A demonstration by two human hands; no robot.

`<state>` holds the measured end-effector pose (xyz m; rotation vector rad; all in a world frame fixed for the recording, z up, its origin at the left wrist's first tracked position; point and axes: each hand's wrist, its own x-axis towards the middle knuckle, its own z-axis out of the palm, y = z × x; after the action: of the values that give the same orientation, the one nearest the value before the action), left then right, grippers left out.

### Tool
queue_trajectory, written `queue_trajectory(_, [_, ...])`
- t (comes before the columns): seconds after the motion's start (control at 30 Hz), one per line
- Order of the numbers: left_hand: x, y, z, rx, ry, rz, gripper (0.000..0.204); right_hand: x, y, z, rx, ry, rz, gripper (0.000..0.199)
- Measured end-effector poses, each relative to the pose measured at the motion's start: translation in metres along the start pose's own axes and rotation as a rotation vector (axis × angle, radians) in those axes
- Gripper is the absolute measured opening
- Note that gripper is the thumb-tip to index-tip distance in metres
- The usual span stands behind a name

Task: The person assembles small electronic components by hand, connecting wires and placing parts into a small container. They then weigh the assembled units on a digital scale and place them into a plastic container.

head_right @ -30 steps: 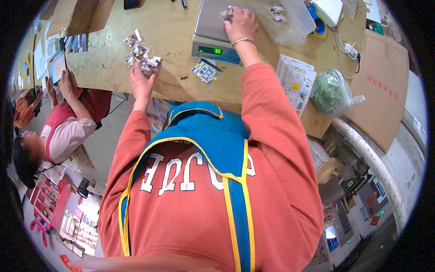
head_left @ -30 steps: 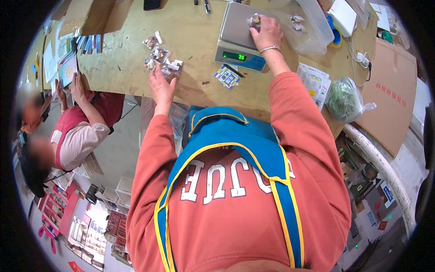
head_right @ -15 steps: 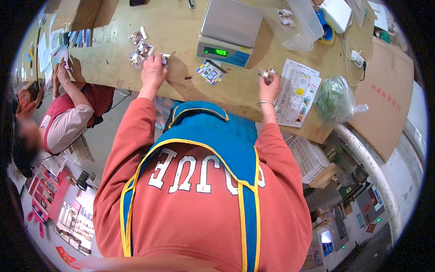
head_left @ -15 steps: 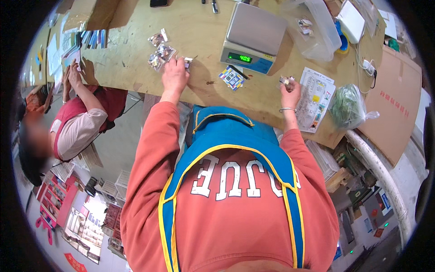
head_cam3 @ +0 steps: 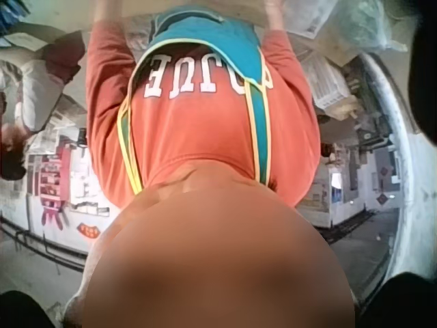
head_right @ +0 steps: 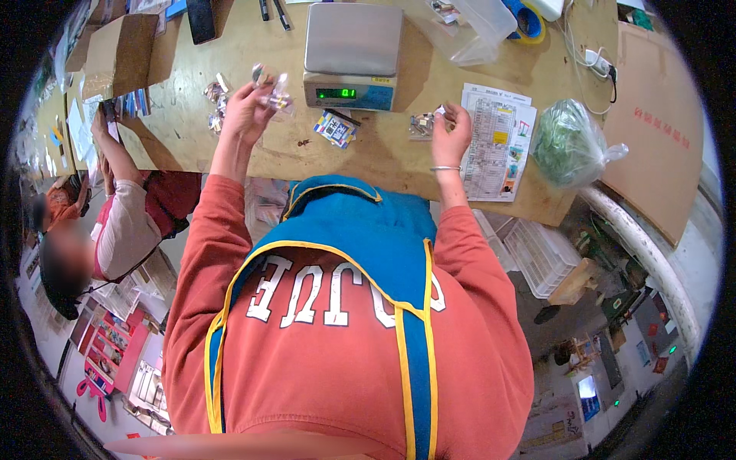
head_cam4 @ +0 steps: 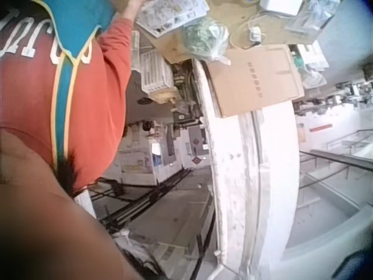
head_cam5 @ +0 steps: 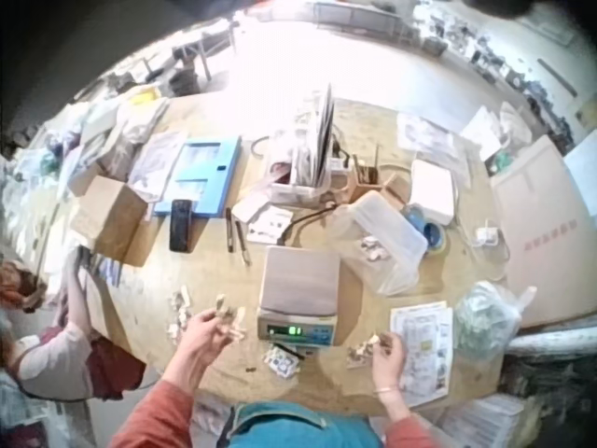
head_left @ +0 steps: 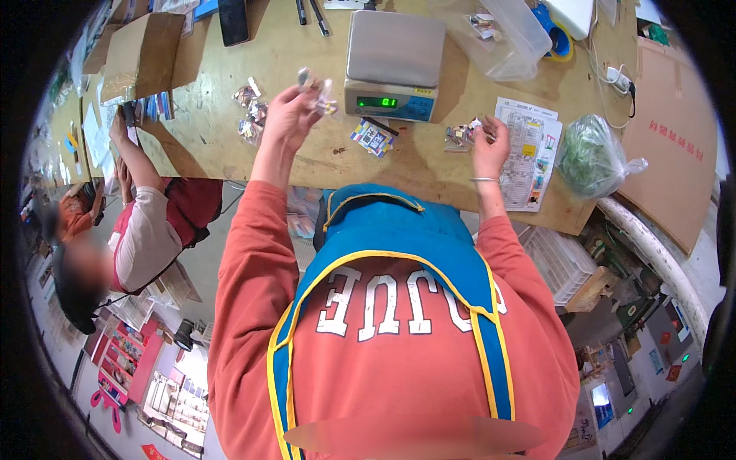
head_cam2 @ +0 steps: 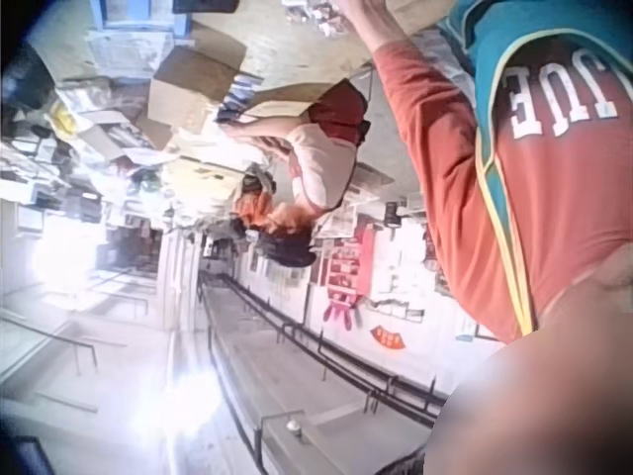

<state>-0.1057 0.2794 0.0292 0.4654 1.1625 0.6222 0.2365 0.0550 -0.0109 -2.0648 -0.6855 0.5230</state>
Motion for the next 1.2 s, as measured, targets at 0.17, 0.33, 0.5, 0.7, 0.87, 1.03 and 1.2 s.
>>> queue_trajectory(0.17, [0.041,0.002,0.093,-0.305,-0.341,-0.357,0.025,0.0,-0.028,0.013,0.125,-0.038,0.015,0.03])
queue_trajectory(0.33, [0.063,-0.021,0.144,-0.287,-0.001,-0.366,0.016,-0.009,-0.044,0.004,0.136,-0.052,0.033,0.029])
queue_trajectory(0.5, [0.051,-0.025,0.135,-0.1,0.016,-0.303,0.03,-0.009,-0.036,-0.002,0.15,-0.068,0.125,0.027])
queue_trajectory(0.7, [-0.013,-0.034,0.079,-0.247,-0.041,-0.331,0.046,-0.005,-0.03,0.012,0.195,-0.037,0.051,0.027])
queue_trajectory(0.87, [-0.073,-0.067,0.014,-0.352,-0.011,-0.414,0.047,-0.001,-0.044,0.032,0.109,-0.121,-0.047,0.027])
queue_trajectory(1.03, [-0.106,-0.109,-0.037,-0.511,0.229,-0.495,0.051,0.004,-0.066,0.057,0.079,-0.217,-0.144,0.024])
queue_trajectory(1.2, [-0.119,-0.126,-0.054,-0.589,0.219,-0.445,0.052,0.019,-0.081,0.08,0.028,-0.24,-0.252,0.022])
